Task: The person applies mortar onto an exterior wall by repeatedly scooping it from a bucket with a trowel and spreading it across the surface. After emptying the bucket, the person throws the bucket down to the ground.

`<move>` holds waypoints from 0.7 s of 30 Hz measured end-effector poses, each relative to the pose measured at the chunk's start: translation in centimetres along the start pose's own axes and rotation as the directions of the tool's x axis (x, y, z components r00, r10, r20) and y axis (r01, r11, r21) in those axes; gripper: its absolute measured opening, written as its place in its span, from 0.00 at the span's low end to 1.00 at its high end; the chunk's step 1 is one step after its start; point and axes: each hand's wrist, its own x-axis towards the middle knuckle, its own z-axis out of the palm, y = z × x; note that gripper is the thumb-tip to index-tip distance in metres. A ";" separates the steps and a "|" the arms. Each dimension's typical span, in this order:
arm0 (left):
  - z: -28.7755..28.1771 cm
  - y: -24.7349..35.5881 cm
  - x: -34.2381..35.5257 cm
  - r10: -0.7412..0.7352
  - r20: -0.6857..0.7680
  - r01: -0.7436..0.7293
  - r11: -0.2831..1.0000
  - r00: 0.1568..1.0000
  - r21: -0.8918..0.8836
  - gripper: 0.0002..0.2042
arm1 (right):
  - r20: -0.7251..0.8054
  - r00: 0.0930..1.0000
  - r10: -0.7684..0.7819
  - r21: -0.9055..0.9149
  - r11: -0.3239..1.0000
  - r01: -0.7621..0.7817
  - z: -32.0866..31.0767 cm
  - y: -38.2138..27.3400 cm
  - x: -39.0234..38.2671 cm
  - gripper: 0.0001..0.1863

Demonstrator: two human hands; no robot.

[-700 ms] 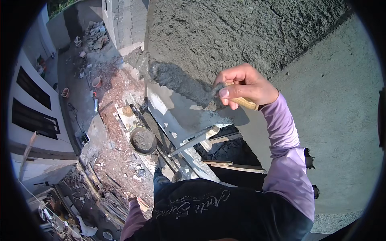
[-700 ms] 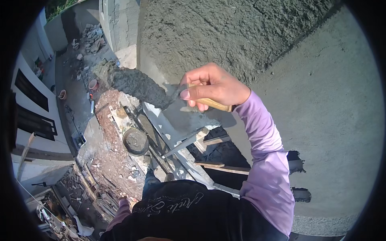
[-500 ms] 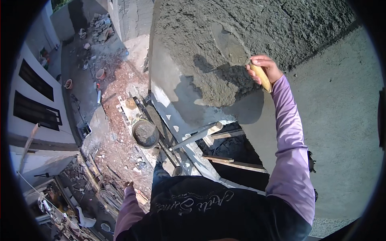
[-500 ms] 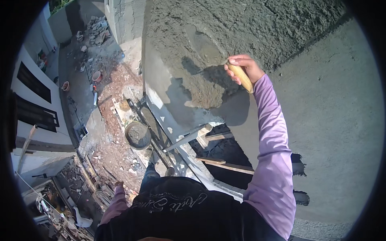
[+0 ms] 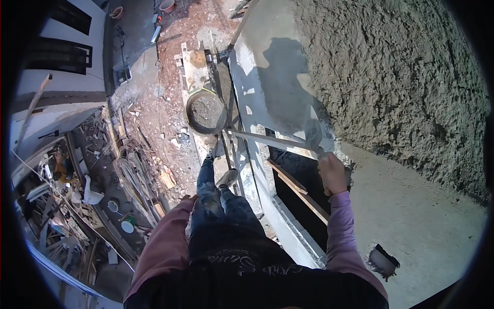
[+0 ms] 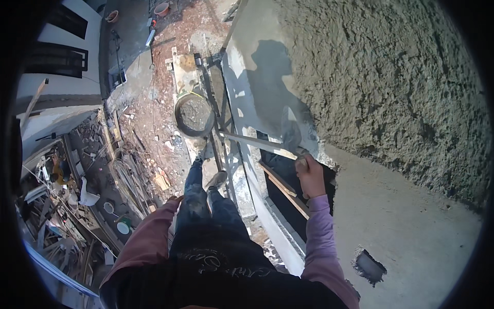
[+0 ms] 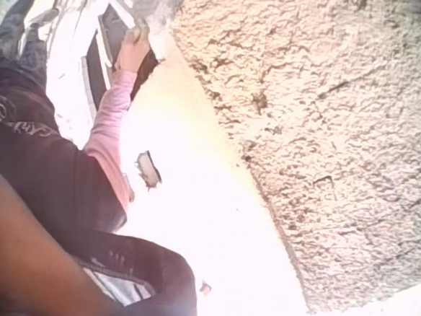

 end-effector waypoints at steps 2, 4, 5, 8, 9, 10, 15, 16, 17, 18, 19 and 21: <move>5.1 7.3 0.0 -0.074 0.107 0.071 0.997 0.992 0.027 0.55 | 0.156 0.977 -0.143 -0.307 0.934 0.185 11.2 4.5 7.7 0.14; 8.9 8.2 -1.6 -0.238 -0.021 0.239 0.968 0.971 0.083 0.64 | 0.380 0.910 -0.168 -0.393 0.861 0.323 23.8 8.5 15.2 0.15; 10.6 13.5 -2.9 -0.353 -0.025 0.335 0.859 0.935 0.386 0.64 | 0.440 0.892 -0.104 -0.472 0.818 0.328 27.4 10.6 19.1 0.15; 10.0 15.6 -3.2 -0.364 -0.017 0.328 0.818 0.931 0.472 0.62 | 0.461 0.858 -0.229 -0.709 0.486 0.511 39.5 11.0 29.2 0.17; 9.8 15.8 -3.9 -0.326 0.014 0.281 0.837 0.945 0.470 0.62 | 0.435 0.840 -0.324 -0.749 0.388 0.537 42.3 12.1 32.0 0.17; 9.2 15.1 -4.1 -0.302 0.022 0.258 0.849 0.953 0.460 0.62 | 0.446 0.841 -0.306 -0.760 0.367 0.536 45.8 11.3 34.0 0.15; 11.1 10.6 -3.4 -0.308 -0.017 0.289 0.869 0.951 0.401 0.61 | 0.756 0.645 -0.112 -0.566 0.384 0.730 57.5 12.7 35.2 0.14; 11.8 11.0 -3.1 -0.289 -0.035 0.279 0.876 0.957 0.393 0.61 | 0.759 0.641 -0.109 -0.565 0.377 0.734 58.1 14.9 34.8 0.14; 12.5 11.2 -2.9 -0.268 -0.046 0.263 0.874 0.962 0.409 0.62 | 0.637 0.733 -0.239 -0.546 0.532 0.647 58.5 16.9 34.1 0.13; 12.3 12.0 -2.6 -0.253 -0.045 0.249 0.880 0.966 0.403 0.62 | 0.470 0.816 -0.337 -0.487 0.672 0.558 58.5 18.5 34.1 0.13; 12.1 11.9 -2.7 -0.272 -0.028 0.258 0.871 0.962 0.418 0.62 | 0.469 0.815 -0.340 -0.485 0.672 0.559 58.3 19.1 33.3 0.13; 11.4 12.1 -3.0 -0.271 -0.025 0.255 0.867 0.962 0.429 0.61 | 0.597 0.776 -0.201 -0.287 0.850 0.441 56.6 19.3 32.4 0.15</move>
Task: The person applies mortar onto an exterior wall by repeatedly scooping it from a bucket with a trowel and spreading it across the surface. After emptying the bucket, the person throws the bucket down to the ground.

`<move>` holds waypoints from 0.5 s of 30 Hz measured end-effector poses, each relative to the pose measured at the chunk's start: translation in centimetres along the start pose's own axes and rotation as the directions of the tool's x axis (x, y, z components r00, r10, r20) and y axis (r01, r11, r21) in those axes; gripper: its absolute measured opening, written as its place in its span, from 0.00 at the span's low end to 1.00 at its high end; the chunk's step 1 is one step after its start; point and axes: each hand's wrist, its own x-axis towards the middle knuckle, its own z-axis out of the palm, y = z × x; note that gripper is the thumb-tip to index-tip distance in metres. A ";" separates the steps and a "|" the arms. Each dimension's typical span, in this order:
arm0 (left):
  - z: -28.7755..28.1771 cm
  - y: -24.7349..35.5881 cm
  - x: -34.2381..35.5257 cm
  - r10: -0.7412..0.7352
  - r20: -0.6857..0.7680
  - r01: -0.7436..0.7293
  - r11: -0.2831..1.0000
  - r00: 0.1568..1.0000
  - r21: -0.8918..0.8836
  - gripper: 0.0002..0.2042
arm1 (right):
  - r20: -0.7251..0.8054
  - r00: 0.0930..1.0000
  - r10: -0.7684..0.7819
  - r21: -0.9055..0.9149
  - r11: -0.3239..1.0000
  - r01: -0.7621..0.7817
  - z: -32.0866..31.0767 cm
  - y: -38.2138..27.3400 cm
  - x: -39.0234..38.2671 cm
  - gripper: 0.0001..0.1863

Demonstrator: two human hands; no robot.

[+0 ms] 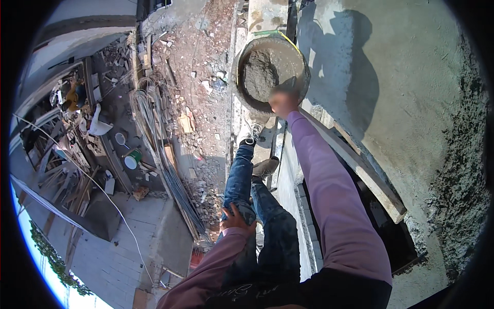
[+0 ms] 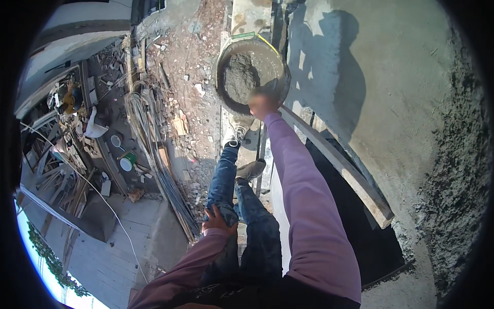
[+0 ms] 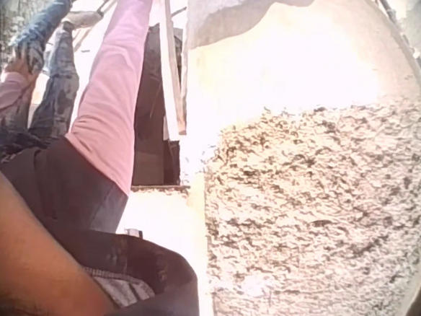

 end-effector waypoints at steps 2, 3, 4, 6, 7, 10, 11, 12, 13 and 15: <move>-0.4 -0.1 -0.4 0.000 0.035 0.000 1.000 0.999 -0.011 0.61 | -0.141 0.983 -0.120 0.084 0.988 0.133 -0.8 0.1 -3.5 0.17; -0.8 1.0 -0.4 0.048 0.003 -0.048 0.999 0.999 -0.012 0.61 | -0.345 0.881 -0.324 -0.093 0.946 0.311 -2.2 1.6 -4.9 0.17; -0.5 -0.9 -0.3 -0.001 -0.004 0.000 0.998 1.000 -0.055 0.61 | -0.102 0.992 -0.072 0.260 0.961 0.096 -2.6 -2.4 -7.2 0.21; -0.4 -0.1 -0.1 0.038 -0.029 -0.040 0.997 0.999 -0.066 0.62 | -0.282 0.946 -0.161 0.195 0.956 0.220 -6.1 -3.2 -11.1 0.19; -0.5 -0.2 -0.2 0.047 -0.026 -0.048 0.996 0.999 -0.074 0.62 | -0.308 0.933 -0.187 0.183 0.951 0.251 -8.1 -4.8 -13.5 0.18; 0.1 -1.7 0.2 0.166 -0.089 -0.179 0.971 0.982 -0.162 0.63 | -0.311 0.947 -0.075 0.196 0.970 0.141 -14.1 -9.6 -21.3 0.18; 0.9 -2.7 1.7 0.149 -0.078 -0.159 0.977 0.986 -0.143 0.64 | -0.351 0.932 -0.085 0.135 0.981 0.140 -16.1 -12.0 -24.0 0.19; 2.4 -4.3 3.6 0.262 -0.261 -0.309 0.938 0.929 -0.159 0.56 | -0.460 0.878 -0.129 0.044 0.985 0.168 -17.9 -13.8 -26.8 0.18; 2.2 -4.7 4.7 0.293 -0.270 -0.341 0.927 0.917 -0.154 0.54 | -0.547 0.818 -0.174 -0.047 0.983 0.178 -20.4 -14.9 -29.2 0.17; 0.6 -5.2 4.8 0.312 -0.233 -0.355 0.919 0.921 -0.172 0.52 | -0.562 0.794 -0.231 -0.170 0.972 0.163 -26.3 -17.7 -34.1 0.17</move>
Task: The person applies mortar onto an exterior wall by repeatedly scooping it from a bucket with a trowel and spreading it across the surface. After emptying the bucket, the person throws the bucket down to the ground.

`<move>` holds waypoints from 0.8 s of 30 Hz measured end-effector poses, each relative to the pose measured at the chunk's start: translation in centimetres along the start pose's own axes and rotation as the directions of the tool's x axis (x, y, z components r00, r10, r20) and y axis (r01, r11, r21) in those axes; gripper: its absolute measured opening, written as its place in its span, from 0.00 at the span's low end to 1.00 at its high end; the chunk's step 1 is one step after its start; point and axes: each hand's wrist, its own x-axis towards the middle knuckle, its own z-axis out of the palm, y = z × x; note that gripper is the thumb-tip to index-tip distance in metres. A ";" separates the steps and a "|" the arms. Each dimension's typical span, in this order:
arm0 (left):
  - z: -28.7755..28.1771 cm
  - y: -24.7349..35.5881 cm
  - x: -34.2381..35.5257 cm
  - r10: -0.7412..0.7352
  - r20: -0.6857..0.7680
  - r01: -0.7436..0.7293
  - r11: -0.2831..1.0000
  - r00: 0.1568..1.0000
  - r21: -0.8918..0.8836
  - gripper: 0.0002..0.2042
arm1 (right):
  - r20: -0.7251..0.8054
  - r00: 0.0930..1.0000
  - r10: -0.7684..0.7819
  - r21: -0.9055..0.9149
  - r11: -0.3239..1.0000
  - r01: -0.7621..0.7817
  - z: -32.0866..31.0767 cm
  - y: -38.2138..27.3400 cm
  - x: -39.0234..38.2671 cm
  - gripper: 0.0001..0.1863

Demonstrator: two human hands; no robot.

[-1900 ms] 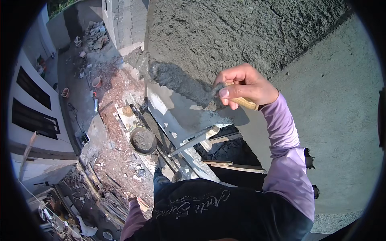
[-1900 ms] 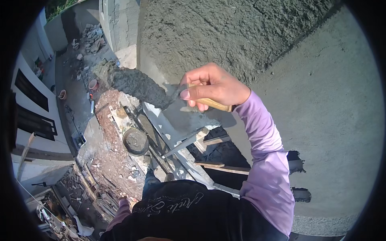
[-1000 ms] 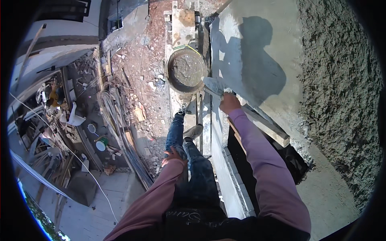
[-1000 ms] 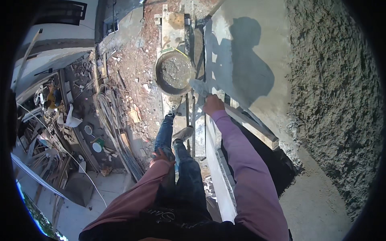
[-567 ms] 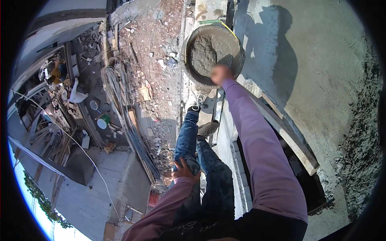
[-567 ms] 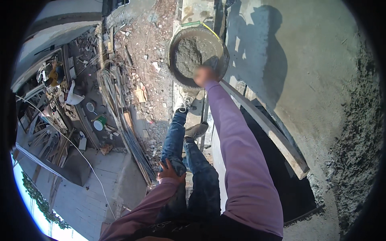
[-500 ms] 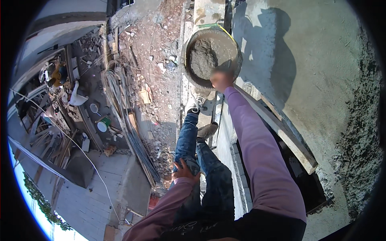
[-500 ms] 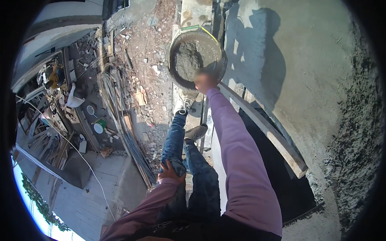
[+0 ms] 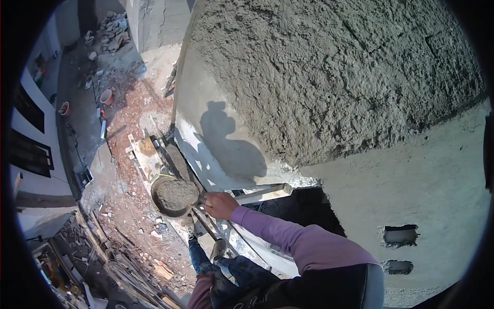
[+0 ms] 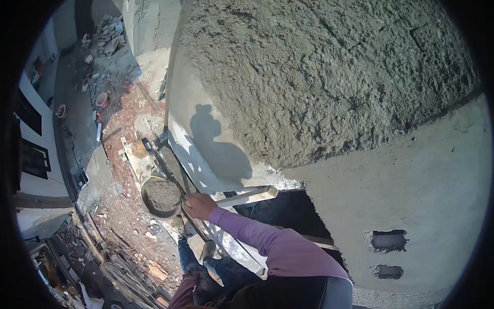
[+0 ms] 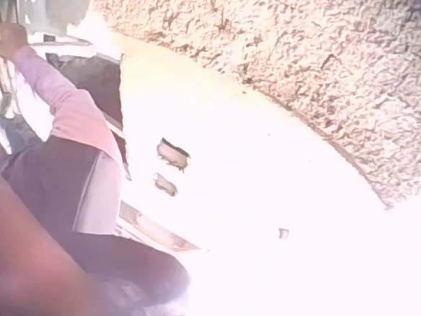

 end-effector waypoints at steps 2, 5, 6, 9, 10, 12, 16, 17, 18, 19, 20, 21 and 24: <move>-2.0 -0.1 -0.2 0.024 0.017 -0.024 1.000 1.000 -0.011 0.50 | 0.080 0.995 -0.065 -0.106 0.992 0.074 -8.1 -5.4 -0.2 0.16; -5.5 1.3 -0.7 0.093 0.027 -0.093 0.995 0.995 0.024 0.47 | 0.080 0.992 -0.100 -0.160 0.981 0.112 -23.3 -13.0 -1.0 0.17; -6.5 0.8 -0.4 0.104 0.028 -0.104 0.994 0.994 0.021 0.47 | 0.046 0.983 -0.176 -0.165 0.970 0.181 -26.7 -15.4 -1.1 0.15; -10.0 -0.1 -0.6 0.120 0.038 -0.122 0.991 0.992 0.051 0.44 | -0.064 0.894 -0.444 -0.077 0.895 0.439 -36.3 -20.9 -1.5 0.15; -11.1 -1.0 -0.6 0.118 0.040 -0.120 0.992 0.992 0.050 0.43 | -0.029 0.896 -0.443 -0.048 0.896 0.442 -39.3 -23.1 -1.6 0.13; -13.1 -2.4 -0.5 0.105 0.043 -0.107 0.993 0.994 0.053 0.41 | 0.043 0.951 -0.305 0.150 0.943 0.296 -43.9 -25.7 -2.5 0.11; -17.2 -2.9 0.0 0.141 0.008 -0.141 0.979 0.990 0.144 0.38 | 0.080 0.975 -0.205 0.570 0.812 0.124 -50.5 -22.1 -1.4 0.09; -17.6 -3.8 0.2 0.222 -0.104 -0.191 0.951 0.970 0.243 0.26 | 0.079 0.977 -0.198 0.652 0.752 0.100 -51.5 -20.5 -0.5 0.08; -18.9 -4.3 0.7 0.296 -0.132 -0.248 0.923 0.946 0.295 0.26 | 0.061 0.980 -0.191 0.725 0.684 0.088 -52.7 -18.4 0.3 0.09; -19.5 -2.5 0.6 0.396 -0.126 -0.331 0.873 0.909 0.357 0.26 | 0.076 0.986 -0.146 0.717 0.695 0.048 -54.1 -14.9 1.1 0.10; -19.5 -2.9 1.1 0.259 -0.266 -0.261 0.965 0.929 0.029 0.27 | 0.060 0.998 -0.030 0.744 0.667 -0.024 -55.1 -11.5 2.3 0.12; -18.6 0.0 0.3 0.215 -0.191 -0.257 0.937 0.958 -0.237 0.24 | -0.004 0.991 0.137 0.711 0.697 -0.093 -56.2 -8.3 1.8 0.13; -18.1 -5.0 -1.5 0.013 -0.055 -0.046 0.745 0.998 -0.666 0.19 | -0.433 0.806 0.404 0.600 0.796 -0.077 -56.1 -7.2 -5.6 0.14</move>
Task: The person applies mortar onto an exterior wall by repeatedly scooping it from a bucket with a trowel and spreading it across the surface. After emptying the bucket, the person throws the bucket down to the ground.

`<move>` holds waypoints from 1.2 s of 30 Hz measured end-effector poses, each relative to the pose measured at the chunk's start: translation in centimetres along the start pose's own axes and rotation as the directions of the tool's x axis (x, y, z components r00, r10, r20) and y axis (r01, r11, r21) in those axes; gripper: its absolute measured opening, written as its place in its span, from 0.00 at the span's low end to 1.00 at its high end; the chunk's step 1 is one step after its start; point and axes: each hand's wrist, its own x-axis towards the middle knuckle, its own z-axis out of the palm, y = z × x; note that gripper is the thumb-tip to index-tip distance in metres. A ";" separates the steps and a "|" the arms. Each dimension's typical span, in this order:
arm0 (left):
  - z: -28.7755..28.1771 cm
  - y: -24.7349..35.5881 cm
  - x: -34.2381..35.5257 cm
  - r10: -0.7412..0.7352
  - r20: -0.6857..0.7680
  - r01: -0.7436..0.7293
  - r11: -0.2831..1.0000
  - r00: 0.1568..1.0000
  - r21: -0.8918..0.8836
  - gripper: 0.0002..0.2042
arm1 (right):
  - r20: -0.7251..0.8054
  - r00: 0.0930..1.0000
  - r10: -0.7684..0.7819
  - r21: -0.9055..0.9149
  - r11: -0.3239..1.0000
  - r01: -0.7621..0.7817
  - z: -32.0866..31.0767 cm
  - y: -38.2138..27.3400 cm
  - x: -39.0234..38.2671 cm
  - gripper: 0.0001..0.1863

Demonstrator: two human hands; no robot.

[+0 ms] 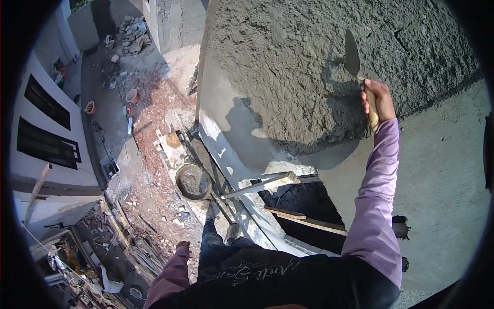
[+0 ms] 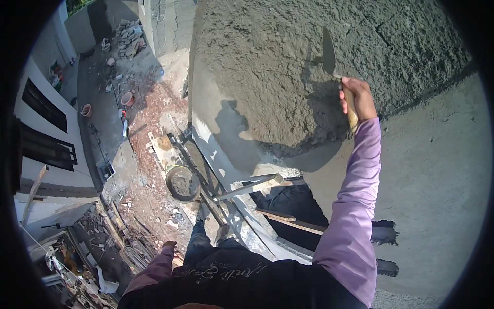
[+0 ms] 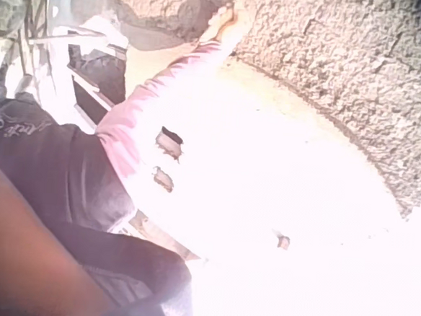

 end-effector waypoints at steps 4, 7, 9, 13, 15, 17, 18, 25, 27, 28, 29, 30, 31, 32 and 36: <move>-2.2 -6.5 -0.4 -0.047 0.312 -0.195 0.690 0.949 0.697 0.37 | -0.299 0.954 0.013 -0.106 0.993 -0.047 -3.7 0.8 -13.9 0.16; 0.1 -8.0 0.3 -0.113 0.289 -0.146 0.659 0.951 0.738 0.41 | -0.145 0.944 0.295 -0.182 0.930 -0.319 1.2 7.3 -13.0 0.13; 2.2 -8.0 1.6 -0.119 0.248 -0.096 0.702 0.961 0.706 0.44 | 0.083 0.915 0.396 -0.373 0.864 -0.340 7.3 15.5 -11.1 0.09; 12.8 -3.9 3.4 -0.180 0.138 0.055 0.776 0.974 0.628 0.50 | 0.457 0.816 0.353 -0.653 0.756 0.039 24.0 35.1 -10.6 0.12; 17.8 -2.9 2.4 -0.299 0.011 0.219 0.725 0.954 0.653 0.53 | 0.568 0.695 0.441 -0.740 0.643 0.196 34.0 45.4 -11.3 0.14; 20.9 -2.4 0.3 -0.395 -0.124 0.360 0.608 0.910 0.708 0.62 | 0.620 0.584 0.523 -0.774 0.531 0.346 44.4 53.5 -12.2 0.14; 21.3 -2.8 -0.2 -0.430 -0.127 0.340 0.466 0.894 0.817 0.61 | 0.640 0.545 0.542 -0.767 0.487 0.417 49.7 56.7 -12.5 0.14; 22.2 -2.4 -0.5 -0.438 -0.084 0.323 0.508 0.895 0.798 0.59 | 0.934 0.354 0.053 -0.351 -0.059 0.934 68.5 71.2 -15.1 0.09; 22.3 -3.6 -0.6 -0.410 -0.105 0.328 0.523 0.906 0.787 0.58 | 0.998 -0.017 0.062 0.020 -0.050 0.999 66.6 73.0 -17.6 0.08; 22.3 -3.9 -0.7 -0.423 -0.105 0.336 0.522 0.900 0.784 0.58 | 0.995 -0.077 0.059 0.077 0.016 0.997 64.8 73.5 -17.6 0.09; 22.3 -3.9 -0.8 -0.417 -0.097 0.328 0.529 0.904 0.783 0.57 | 0.989 -0.135 0.052 0.131 0.075 0.989 62.7 73.7 -16.9 0.09; 22.1 -3.9 -0.8 -0.409 -0.093 0.321 0.535 0.908 0.781 0.57 | 0.997 -0.077 0.030 0.073 0.107 0.992 60.6 73.6 -16.4 0.09; 22.1 -3.8 -0.7 -0.419 -0.080 0.319 0.541 0.905 0.778 0.57 | 1.000 -0.014 0.010 0.012 0.134 0.991 59.5 73.1 -15.7 0.10; 21.9 -3.7 -0.6 -0.421 -0.084 0.326 0.543 0.903 0.774 0.57 | 1.000 -0.019 0.005 0.019 0.135 0.991 59.9 72.7 -15.1 0.10; 23.1 -2.7 -0.3 -0.411 -0.103 0.317 0.494 0.906 0.810 0.58 | 0.893 0.397 0.214 -0.449 0.356 0.819 60.9 73.7 -13.4 0.14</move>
